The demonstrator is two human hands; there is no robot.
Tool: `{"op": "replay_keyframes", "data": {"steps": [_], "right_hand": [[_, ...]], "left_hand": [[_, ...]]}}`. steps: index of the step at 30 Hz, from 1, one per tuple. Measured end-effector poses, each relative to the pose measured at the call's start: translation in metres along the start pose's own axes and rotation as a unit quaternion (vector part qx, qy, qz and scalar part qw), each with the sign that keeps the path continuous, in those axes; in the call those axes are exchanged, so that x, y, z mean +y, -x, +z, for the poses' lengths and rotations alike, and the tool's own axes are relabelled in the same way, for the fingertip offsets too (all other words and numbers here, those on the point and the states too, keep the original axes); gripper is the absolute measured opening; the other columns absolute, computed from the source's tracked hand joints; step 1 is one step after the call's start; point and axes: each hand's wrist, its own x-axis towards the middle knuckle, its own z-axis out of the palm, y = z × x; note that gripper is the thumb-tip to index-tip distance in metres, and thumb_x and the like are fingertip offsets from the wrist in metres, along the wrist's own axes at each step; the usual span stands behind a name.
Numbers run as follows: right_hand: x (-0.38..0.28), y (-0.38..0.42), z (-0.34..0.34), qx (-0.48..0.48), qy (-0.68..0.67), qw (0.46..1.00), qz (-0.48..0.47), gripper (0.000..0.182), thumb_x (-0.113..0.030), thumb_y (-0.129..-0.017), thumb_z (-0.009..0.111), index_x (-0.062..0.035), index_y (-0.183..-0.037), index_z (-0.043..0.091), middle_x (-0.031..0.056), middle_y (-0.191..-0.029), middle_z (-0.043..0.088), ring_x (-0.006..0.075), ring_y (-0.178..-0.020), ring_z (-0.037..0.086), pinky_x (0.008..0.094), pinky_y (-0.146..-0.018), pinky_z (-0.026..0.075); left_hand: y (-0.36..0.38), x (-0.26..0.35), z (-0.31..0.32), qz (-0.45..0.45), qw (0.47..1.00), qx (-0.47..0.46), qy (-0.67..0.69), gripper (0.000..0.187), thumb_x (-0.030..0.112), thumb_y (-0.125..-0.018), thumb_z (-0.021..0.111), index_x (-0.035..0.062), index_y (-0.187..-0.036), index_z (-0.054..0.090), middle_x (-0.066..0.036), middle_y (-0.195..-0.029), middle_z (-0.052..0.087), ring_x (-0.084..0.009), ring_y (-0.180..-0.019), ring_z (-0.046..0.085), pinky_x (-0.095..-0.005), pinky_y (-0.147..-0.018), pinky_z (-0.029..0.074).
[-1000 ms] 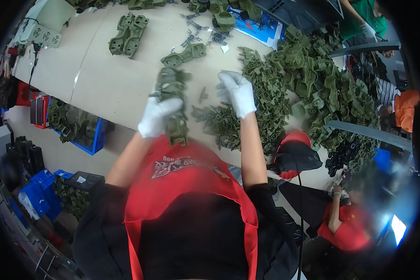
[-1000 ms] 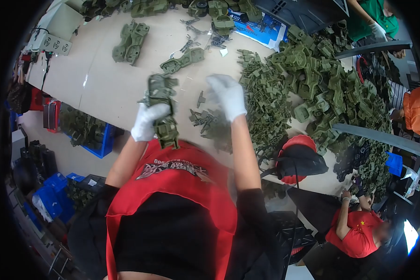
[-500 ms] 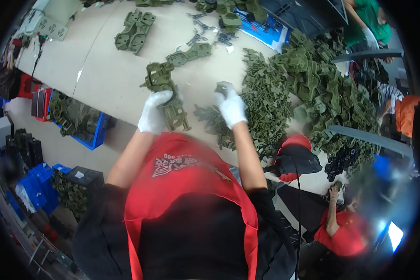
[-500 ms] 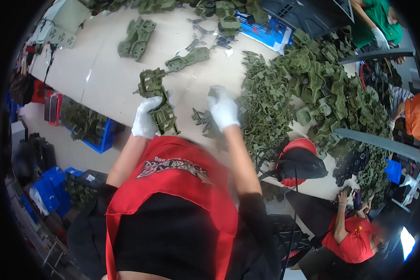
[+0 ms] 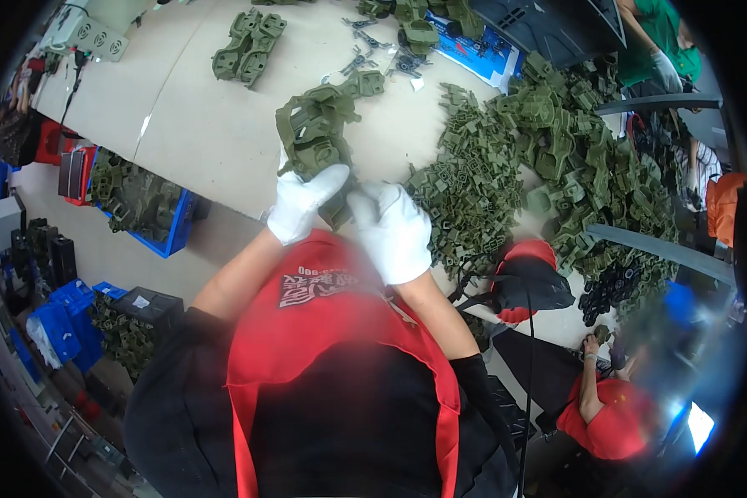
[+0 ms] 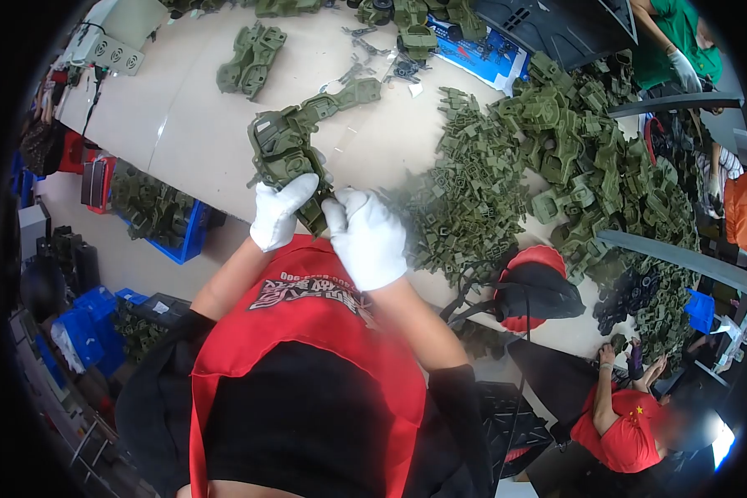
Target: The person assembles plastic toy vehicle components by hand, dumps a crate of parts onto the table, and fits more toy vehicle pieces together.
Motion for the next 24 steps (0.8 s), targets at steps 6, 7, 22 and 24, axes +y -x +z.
{"op": "replay_keyframes", "data": {"steps": [6, 7, 22, 24], "right_hand": [[-0.001, 0.001, -0.003, -0.001, -0.010, 1.000, -0.025, 0.016, -0.020, -0.086, 0.065, -0.0074, -0.092, 0.058, 0.0114, -0.081, 0.064, 0.0304, -0.060, 0.063, 0.0392, -0.054, 0.052], [0.002, 0.001, 0.000, 0.013, 0.000, 0.999, -0.039, 0.015, -0.020, -0.087, 0.064, -0.0082, -0.092, 0.058, 0.0104, -0.079, 0.063, 0.0280, -0.055, 0.061, 0.0368, -0.049, 0.050], [-0.006, -0.008, 0.009, -0.060, 0.155, 0.980, -0.112, 0.010, -0.019, -0.088, 0.058, -0.0108, -0.085, 0.053, 0.0069, -0.068, 0.052, 0.0218, -0.047, 0.056, 0.0328, -0.043, 0.046], [-0.005, -0.013, 0.007, -0.060, 0.134, 0.983, -0.112, 0.009, -0.018, -0.088, 0.058, -0.0109, -0.085, 0.053, 0.0062, -0.068, 0.051, 0.0216, -0.045, 0.055, 0.0325, -0.043, 0.046]], "left_hand": [[0.005, -0.002, -0.004, -0.030, 0.999, 0.006, 0.033, 0.032, 0.000, -0.082, 0.063, 0.0011, -0.113, 0.056, -0.007, -0.100, 0.063, -0.0167, -0.088, 0.063, -0.0312, -0.078, 0.053], [0.005, -0.004, -0.004, -0.025, 0.999, 0.008, 0.023, 0.028, 0.001, -0.083, 0.066, 0.0023, -0.108, 0.056, -0.005, -0.096, 0.064, -0.0152, -0.085, 0.063, -0.0293, -0.075, 0.052], [0.006, 0.015, 0.011, -0.046, 0.994, 0.049, 0.091, 0.039, 0.002, -0.080, 0.058, -0.0012, -0.118, 0.053, -0.011, -0.102, 0.063, -0.0220, -0.093, 0.063, -0.0357, -0.086, 0.051], [0.006, 0.017, 0.006, -0.043, 0.998, 0.050, 0.025, 0.041, 0.002, -0.079, 0.059, -0.0011, -0.120, 0.052, -0.011, -0.105, 0.062, -0.0224, -0.094, 0.063, -0.0357, -0.086, 0.051]]}}
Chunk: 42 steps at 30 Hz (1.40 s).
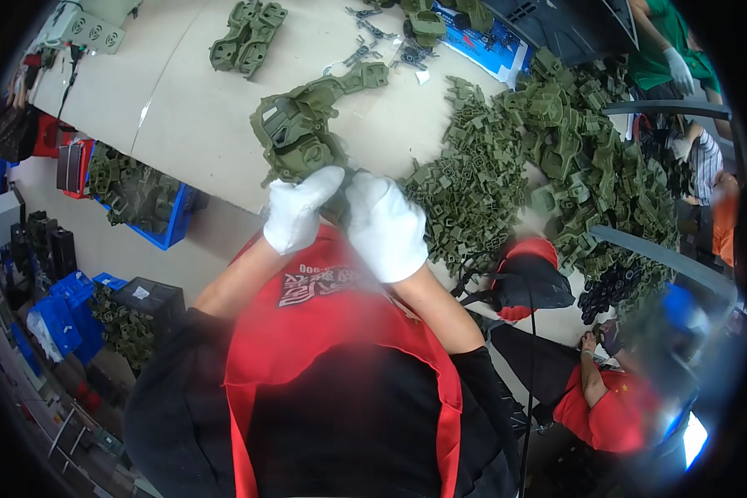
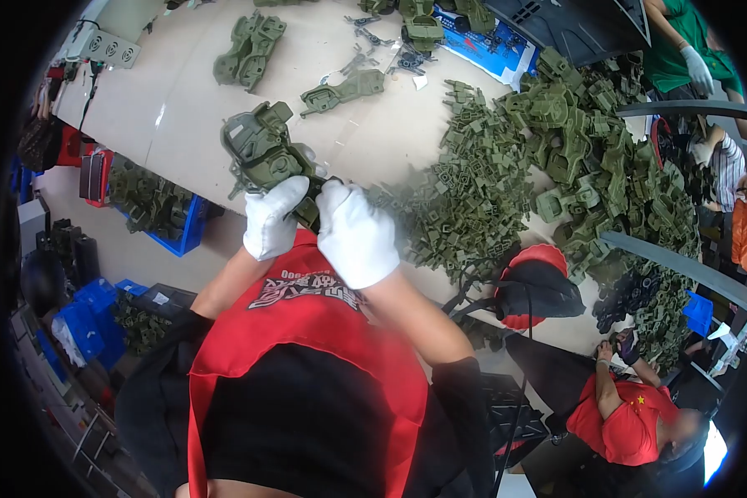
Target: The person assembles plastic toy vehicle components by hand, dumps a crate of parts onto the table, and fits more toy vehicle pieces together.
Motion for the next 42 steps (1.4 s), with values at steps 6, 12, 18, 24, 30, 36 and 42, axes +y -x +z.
{"op": "replay_keyframes", "data": {"steps": [6, 12, 18, 24, 30, 36, 42], "right_hand": [[0.018, -0.013, 0.010, -0.037, -0.179, 0.983, 0.018, 0.014, -0.020, -0.087, 0.062, -0.0080, -0.085, 0.053, 0.0111, -0.072, 0.062, 0.0283, -0.053, 0.061, 0.0396, -0.050, 0.051], [0.085, -0.110, 0.061, -0.353, -0.199, 0.909, 0.098, 0.053, -0.033, -0.077, 0.073, -0.0122, -0.124, 0.059, 0.0151, -0.104, 0.068, 0.0353, -0.091, 0.066, 0.0428, -0.081, 0.052], [0.128, -0.145, 0.209, -0.150, 0.045, 0.979, -0.130, 0.024, -0.018, -0.082, 0.057, -0.0140, -0.103, 0.068, 0.0092, -0.099, 0.067, 0.0220, -0.103, 0.061, 0.0531, -0.103, 0.031], [0.123, -0.116, 0.163, -0.218, 0.086, 0.969, -0.074, 0.016, -0.018, -0.079, 0.056, -0.0139, -0.083, 0.071, 0.0079, -0.085, 0.069, 0.0238, -0.088, 0.066, 0.0510, -0.091, 0.042], [0.128, -0.040, 0.132, -0.319, 0.101, 0.939, 0.079, 0.027, -0.033, -0.079, 0.061, -0.0075, -0.083, 0.071, 0.0162, -0.087, 0.069, 0.0328, -0.076, 0.068, 0.0427, -0.070, 0.051], [0.122, -0.053, 0.123, -0.265, 0.037, 0.932, 0.246, 0.046, -0.042, -0.078, 0.068, -0.0025, -0.101, 0.066, 0.0214, -0.099, 0.067, 0.0352, -0.093, 0.066, 0.0420, -0.083, 0.051], [0.130, -0.071, 0.123, -0.327, -0.018, 0.897, 0.298, 0.044, -0.032, -0.078, 0.069, -0.0031, -0.111, 0.061, 0.0241, -0.106, 0.065, 0.0362, -0.101, 0.064, 0.0414, -0.089, 0.050]], "left_hand": [[-0.023, 0.007, -0.011, -0.078, 0.995, -0.039, 0.040, 0.042, 0.002, -0.078, 0.063, 0.0010, -0.119, 0.054, -0.010, -0.104, 0.063, -0.0214, -0.089, 0.064, -0.0361, -0.081, 0.053], [-0.039, 0.001, -0.040, -0.119, 0.988, 0.038, 0.089, 0.032, 0.014, -0.085, 0.064, 0.0049, -0.114, 0.055, -0.010, -0.101, 0.063, -0.0221, -0.088, 0.064, -0.0393, -0.078, 0.056], [-0.034, -0.011, -0.074, -0.143, 0.969, 0.051, 0.194, 0.053, 0.043, -0.089, 0.063, 0.0073, -0.127, 0.049, -0.012, -0.112, 0.059, -0.0275, -0.097, 0.062, -0.0439, -0.082, 0.055], [-0.030, -0.003, -0.081, -0.128, 0.976, 0.082, 0.155, 0.065, 0.060, -0.088, 0.056, 0.0084, -0.127, 0.049, -0.011, -0.111, 0.059, -0.0260, -0.096, 0.062, -0.0444, -0.081, 0.055], [-0.045, -0.019, -0.080, -0.163, 0.975, 0.034, 0.150, 0.066, 0.062, -0.089, 0.052, 0.0070, -0.124, 0.052, -0.011, -0.106, 0.061, -0.0245, -0.092, 0.063, -0.0448, -0.078, 0.056], [-0.041, -0.022, -0.057, -0.161, 0.973, 0.003, 0.164, 0.066, 0.065, -0.091, 0.044, 0.0092, -0.125, 0.053, -0.011, -0.107, 0.062, -0.0248, -0.093, 0.062, -0.0459, -0.081, 0.055], [-0.030, -0.021, -0.065, -0.159, 0.976, -0.024, 0.149, 0.075, 0.070, -0.086, 0.048, 0.0115, -0.132, 0.047, -0.008, -0.115, 0.057, -0.0242, -0.100, 0.057, -0.0443, -0.089, 0.050]]}}
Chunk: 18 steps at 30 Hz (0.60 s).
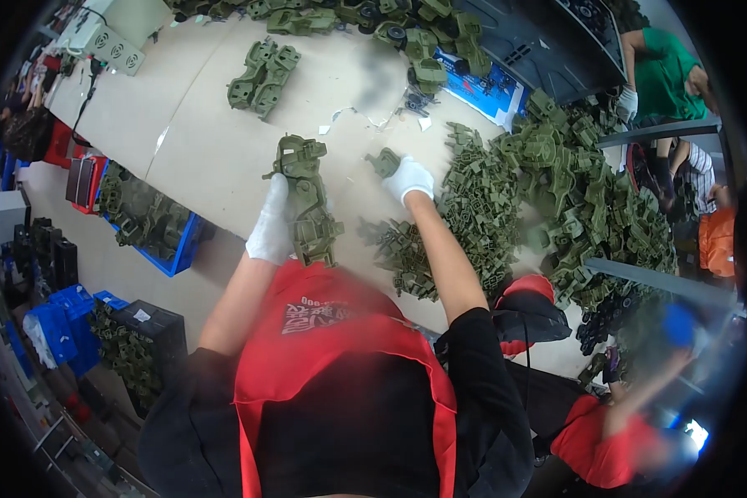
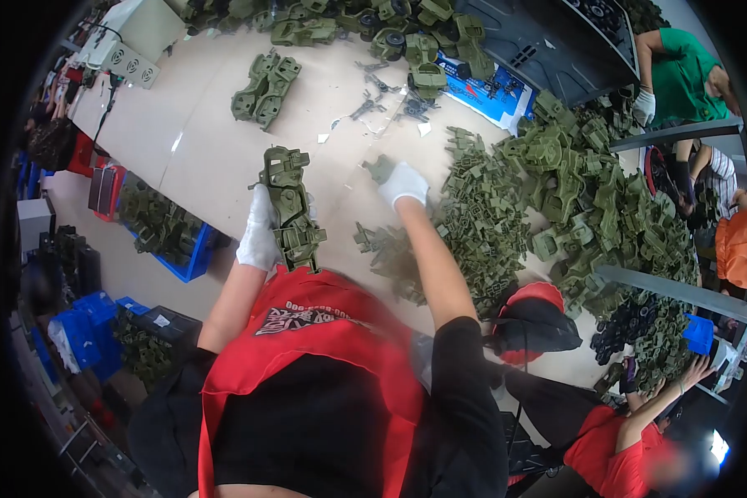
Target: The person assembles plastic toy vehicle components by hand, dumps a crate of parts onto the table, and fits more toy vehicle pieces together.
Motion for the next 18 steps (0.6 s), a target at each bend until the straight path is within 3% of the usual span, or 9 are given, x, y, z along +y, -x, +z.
{"op": "replay_keyframes", "data": {"steps": [2, 4, 6, 11, 12, 13, 14, 16, 18], "right_hand": [[0.007, 0.003, -0.010, -0.024, 0.010, 1.000, -0.005, 0.041, -0.028, -0.079, 0.067, -0.0047, -0.112, 0.060, 0.0248, -0.107, 0.065, 0.0363, -0.102, 0.063, 0.0414, -0.089, 0.050], [0.014, 0.014, -0.019, 0.016, 0.072, 0.991, -0.111, 0.033, -0.016, -0.079, 0.063, -0.0101, -0.111, 0.059, 0.0211, -0.106, 0.065, 0.0368, -0.099, 0.064, 0.0429, -0.086, 0.050], [0.014, 0.046, -0.050, 0.103, 0.130, 0.940, -0.299, 0.032, -0.001, -0.074, 0.056, -0.0137, -0.104, 0.057, 0.0118, -0.097, 0.061, 0.0349, -0.087, 0.063, 0.0472, -0.072, 0.051], [-0.021, 0.132, -0.113, 0.123, 0.301, 0.792, -0.518, 0.020, -0.013, -0.078, 0.055, -0.0158, -0.098, 0.057, 0.0086, -0.095, 0.056, 0.0233, -0.071, 0.058, 0.0358, -0.049, 0.047], [-0.026, 0.145, -0.117, 0.149, 0.255, 0.776, -0.558, 0.017, -0.015, -0.078, 0.056, -0.0148, -0.094, 0.057, 0.0082, -0.090, 0.053, 0.0212, -0.068, 0.056, 0.0345, -0.047, 0.045], [-0.032, 0.155, -0.119, 0.149, 0.259, 0.768, -0.567, 0.016, -0.016, -0.077, 0.056, -0.0146, -0.093, 0.057, 0.0080, -0.088, 0.052, 0.0209, -0.067, 0.056, 0.0337, -0.047, 0.044], [-0.037, 0.162, -0.119, 0.148, 0.262, 0.760, -0.576, 0.015, -0.017, -0.077, 0.056, -0.0143, -0.091, 0.058, 0.0077, -0.086, 0.051, 0.0206, -0.067, 0.055, 0.0329, -0.046, 0.043], [-0.042, 0.172, -0.111, 0.188, 0.259, 0.759, -0.567, 0.014, -0.017, -0.076, 0.057, -0.0132, -0.089, 0.057, 0.0072, -0.083, 0.051, 0.0206, -0.066, 0.054, 0.0328, -0.047, 0.043], [-0.045, 0.175, -0.098, 0.192, 0.320, 0.777, -0.507, 0.012, -0.017, -0.076, 0.057, -0.0118, -0.087, 0.056, 0.0072, -0.081, 0.050, 0.0215, -0.066, 0.055, 0.0332, -0.049, 0.044]], "left_hand": [[0.003, 0.001, 0.001, 0.003, 1.000, 0.014, 0.017, 0.076, 0.073, -0.085, 0.044, 0.0108, -0.129, 0.049, -0.009, -0.110, 0.059, -0.0241, -0.096, 0.059, -0.0443, -0.084, 0.052], [0.004, 0.003, 0.000, 0.006, 0.999, 0.027, 0.034, 0.078, 0.076, -0.085, 0.041, 0.0102, -0.126, 0.050, -0.010, -0.105, 0.061, -0.0239, -0.092, 0.061, -0.0442, -0.080, 0.054], [0.005, 0.005, -0.003, 0.007, 1.000, 0.014, 0.008, 0.079, 0.076, -0.085, 0.039, 0.0102, -0.126, 0.050, -0.009, -0.104, 0.060, -0.0235, -0.092, 0.060, -0.0445, -0.081, 0.054], [-0.003, -0.004, 0.007, -0.026, 1.000, -0.010, -0.003, 0.080, 0.077, -0.084, 0.038, 0.0108, -0.128, 0.049, -0.009, -0.108, 0.060, -0.0226, -0.095, 0.061, -0.0449, -0.084, 0.054], [-0.004, -0.005, 0.013, -0.044, 0.999, -0.025, -0.013, 0.082, 0.077, -0.084, 0.037, 0.0108, -0.132, 0.047, -0.010, -0.113, 0.060, -0.0227, -0.098, 0.061, -0.0449, -0.086, 0.054], [-0.006, -0.011, 0.015, -0.041, 0.998, -0.048, -0.027, 0.094, 0.082, -0.079, 0.037, 0.0106, -0.140, 0.040, -0.012, -0.127, 0.056, -0.0240, -0.111, 0.058, -0.0440, -0.095, 0.050], [-0.005, -0.014, 0.021, -0.041, 0.997, -0.050, -0.027, 0.094, 0.082, -0.079, 0.037, 0.0106, -0.140, 0.040, -0.012, -0.127, 0.056, -0.0240, -0.111, 0.058, -0.0440, -0.095, 0.050], [-0.001, -0.016, 0.039, 0.076, 0.978, -0.183, -0.064, 0.097, 0.080, -0.080, 0.040, 0.0078, -0.145, 0.032, -0.012, -0.132, 0.050, -0.0253, -0.119, 0.050, -0.0427, -0.102, 0.042], [0.000, -0.021, 0.037, 0.066, 0.976, -0.196, -0.066, 0.104, 0.083, -0.074, 0.045, 0.0068, -0.144, 0.032, -0.012, -0.138, 0.047, -0.0234, -0.123, 0.048, -0.0381, -0.105, 0.039]]}}
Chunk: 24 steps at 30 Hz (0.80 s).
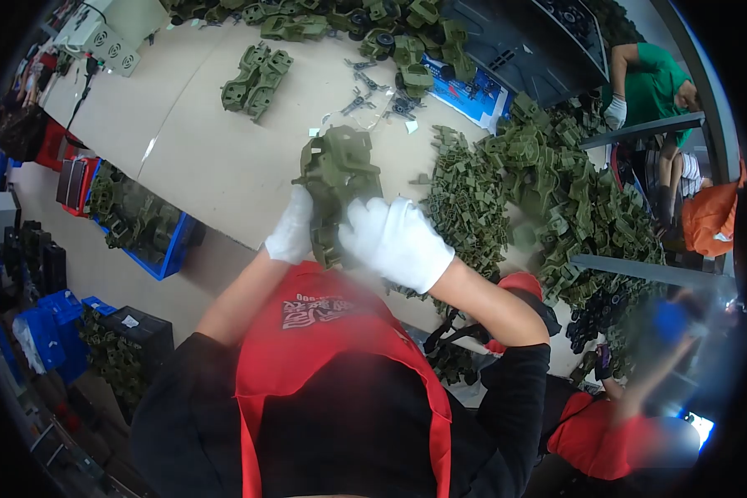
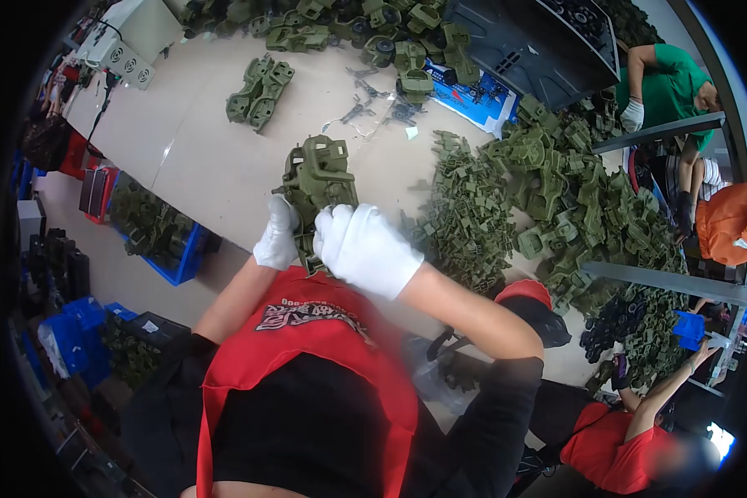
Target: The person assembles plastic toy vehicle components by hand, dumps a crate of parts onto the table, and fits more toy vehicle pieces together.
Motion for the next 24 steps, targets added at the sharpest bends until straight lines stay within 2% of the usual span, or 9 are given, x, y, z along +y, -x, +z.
{"op": "replay_keyframes", "data": {"steps": [4, 6, 8, 9, 10, 12, 13, 17, 24], "right_hand": [[-0.014, -0.011, -0.013, 0.034, -0.115, 0.993, -0.016, 0.006, -0.017, -0.081, 0.054, -0.0122, -0.082, 0.058, 0.0071, -0.078, 0.049, 0.0232, -0.068, 0.056, 0.0364, -0.051, 0.045], [-0.006, -0.009, -0.028, 0.032, -0.195, 0.980, -0.038, 0.012, -0.017, -0.079, 0.059, -0.0110, -0.089, 0.061, 0.0079, -0.084, 0.054, 0.0258, -0.074, 0.060, 0.0378, -0.058, 0.050], [-0.006, -0.008, -0.031, 0.129, -0.346, 0.921, 0.120, 0.029, -0.016, -0.077, 0.063, -0.0089, -0.106, 0.061, 0.0111, -0.096, 0.060, 0.0298, -0.085, 0.063, 0.0380, -0.067, 0.053], [-0.012, -0.006, -0.023, 0.238, -0.312, 0.894, 0.215, 0.040, -0.019, -0.077, 0.069, -0.0072, -0.114, 0.060, 0.0138, -0.104, 0.062, 0.0304, -0.090, 0.065, 0.0368, -0.073, 0.054], [-0.015, -0.008, -0.020, 0.235, -0.314, 0.895, 0.213, 0.040, -0.019, -0.077, 0.069, -0.0072, -0.114, 0.060, 0.0138, -0.104, 0.062, 0.0304, -0.090, 0.065, 0.0368, -0.073, 0.054], [-0.020, -0.013, -0.016, 0.172, -0.374, 0.817, 0.403, 0.040, -0.022, -0.078, 0.073, -0.0059, -0.114, 0.063, 0.0161, -0.101, 0.064, 0.0306, -0.087, 0.065, 0.0363, -0.077, 0.053], [-0.022, -0.012, -0.016, 0.160, -0.397, 0.792, 0.435, 0.041, -0.023, -0.076, 0.076, -0.0058, -0.111, 0.064, 0.0170, -0.096, 0.067, 0.0291, -0.082, 0.067, 0.0355, -0.076, 0.054], [-0.022, -0.010, -0.010, 0.231, -0.359, 0.802, 0.417, 0.032, -0.019, -0.076, 0.074, -0.0086, -0.105, 0.067, 0.0153, -0.092, 0.069, 0.0282, -0.076, 0.069, 0.0353, -0.069, 0.055], [-0.015, -0.012, -0.028, 0.225, -0.288, 0.851, 0.378, 0.024, -0.015, -0.076, 0.072, -0.0100, -0.099, 0.067, 0.0128, -0.086, 0.068, 0.0307, -0.072, 0.067, 0.0372, -0.064, 0.054]], "left_hand": [[0.001, -0.010, -0.005, -0.021, 0.998, 0.039, 0.051, 0.104, 0.079, -0.069, 0.058, 0.0082, -0.142, 0.037, -0.008, -0.135, 0.050, -0.0217, -0.119, 0.050, -0.0375, -0.102, 0.042], [0.001, -0.008, -0.005, -0.012, 0.997, 0.021, 0.071, 0.102, 0.076, -0.069, 0.062, 0.0086, -0.142, 0.038, -0.007, -0.131, 0.051, -0.0205, -0.117, 0.052, -0.0364, -0.100, 0.044], [0.000, 0.001, 0.001, 0.011, 0.999, -0.006, 0.039, 0.101, 0.076, -0.070, 0.062, 0.0079, -0.141, 0.038, -0.007, -0.128, 0.053, -0.0194, -0.115, 0.053, -0.0364, -0.100, 0.044], [0.002, 0.006, 0.013, 0.015, 0.999, 0.018, 0.034, 0.102, 0.076, -0.070, 0.062, 0.0074, -0.141, 0.038, -0.008, -0.128, 0.053, -0.0195, -0.115, 0.053, -0.0364, -0.100, 0.044], [0.003, 0.009, 0.022, 0.018, 0.998, 0.043, 0.030, 0.102, 0.076, -0.070, 0.063, 0.0068, -0.141, 0.038, -0.008, -0.127, 0.053, -0.0196, -0.115, 0.053, -0.0364, -0.100, 0.044], [0.001, 0.009, 0.025, 0.027, 0.999, 0.038, 0.009, 0.105, 0.077, -0.068, 0.063, 0.0057, -0.141, 0.037, -0.009, -0.128, 0.053, -0.0198, -0.116, 0.053, -0.0363, -0.099, 0.044], [-0.001, 0.007, 0.026, 0.049, 0.998, 0.034, -0.009, 0.105, 0.077, -0.068, 0.063, 0.0056, -0.141, 0.038, -0.008, -0.128, 0.053, -0.0195, -0.115, 0.054, -0.0360, -0.099, 0.045], [0.001, -0.004, 0.007, 0.031, 0.999, 0.008, -0.032, 0.109, 0.081, -0.065, 0.059, 0.0076, -0.142, 0.037, -0.008, -0.133, 0.051, -0.0209, -0.120, 0.052, -0.0373, -0.101, 0.044], [-0.002, 0.007, 0.018, 0.033, 0.998, 0.032, -0.047, 0.119, 0.088, -0.054, 0.053, 0.0092, -0.141, 0.038, -0.008, -0.136, 0.049, -0.0213, -0.124, 0.050, -0.0392, -0.105, 0.042]]}}
